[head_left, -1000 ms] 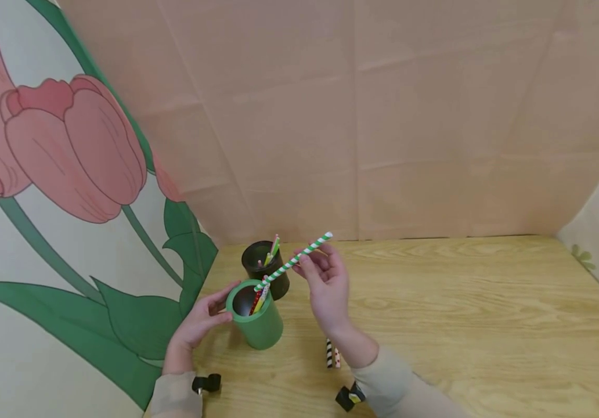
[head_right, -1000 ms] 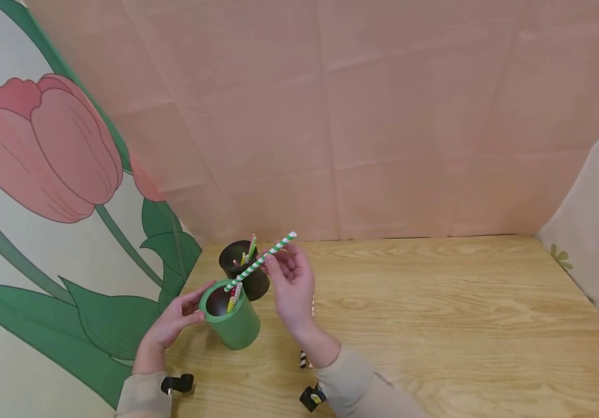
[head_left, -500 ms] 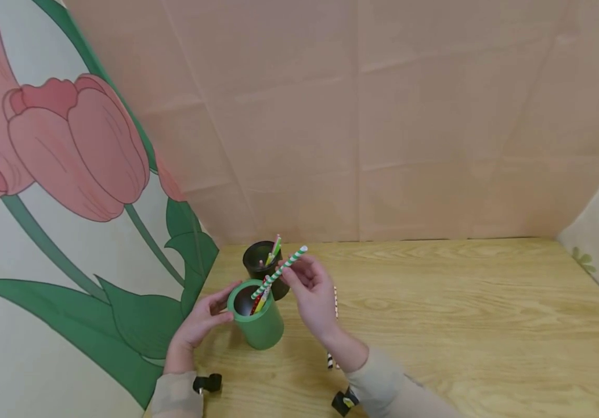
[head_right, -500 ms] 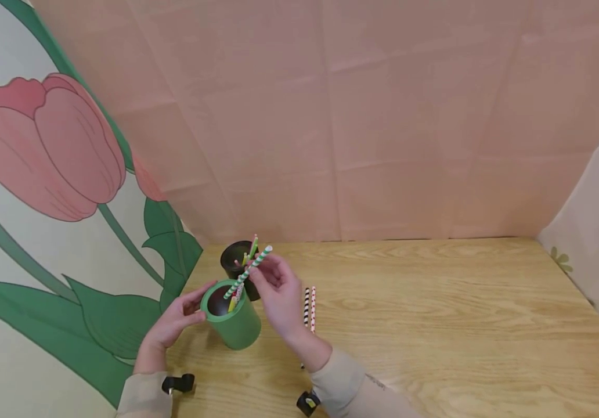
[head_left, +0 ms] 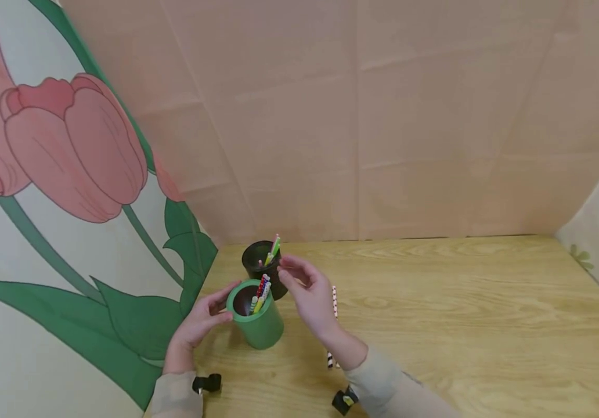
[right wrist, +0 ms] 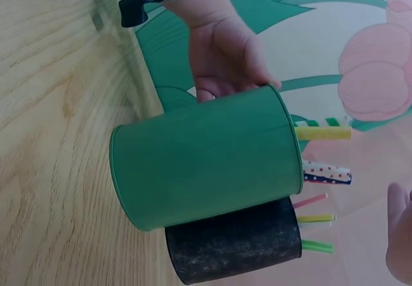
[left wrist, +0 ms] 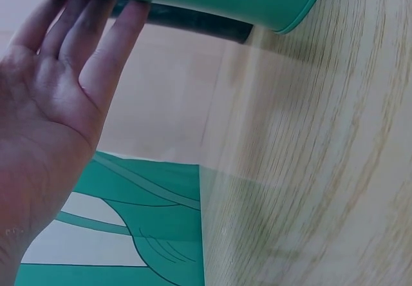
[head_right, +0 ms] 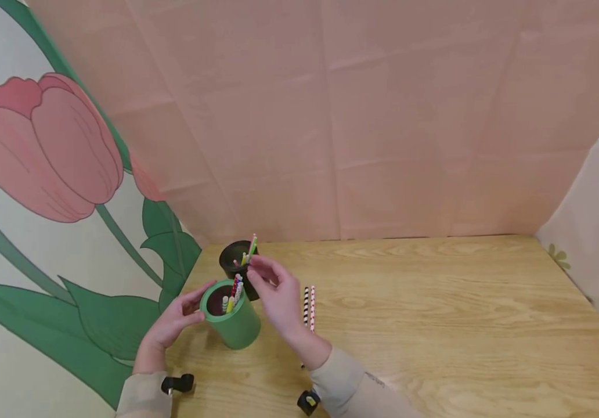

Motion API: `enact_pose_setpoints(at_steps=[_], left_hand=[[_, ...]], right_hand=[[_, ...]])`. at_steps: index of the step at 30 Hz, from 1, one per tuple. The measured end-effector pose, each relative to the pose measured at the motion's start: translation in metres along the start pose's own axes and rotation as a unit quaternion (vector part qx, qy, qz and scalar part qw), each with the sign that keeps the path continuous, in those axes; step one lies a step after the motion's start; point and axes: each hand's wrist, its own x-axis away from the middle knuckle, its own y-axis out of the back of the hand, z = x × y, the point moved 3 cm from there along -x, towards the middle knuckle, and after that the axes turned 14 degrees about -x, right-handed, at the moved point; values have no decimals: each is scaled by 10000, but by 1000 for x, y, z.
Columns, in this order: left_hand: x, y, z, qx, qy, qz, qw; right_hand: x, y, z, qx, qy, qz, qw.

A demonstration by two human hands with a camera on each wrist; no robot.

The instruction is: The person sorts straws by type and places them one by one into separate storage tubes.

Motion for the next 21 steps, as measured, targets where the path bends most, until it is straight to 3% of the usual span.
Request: enact_pose_setpoints(at_steps=[9,15,21], left_hand=[[1,-2,-1,106,20,24,9999],[1,-1,-1,75,-37,19,10000],[0,0,-1,-12,-56,-1,10000]], right_hand=[[-4,30,-4,129,152,-361,9991],[-13,69,-2,612,-422,-723,9946],[-13,111,-8,1211,-1061,-679,9846]])
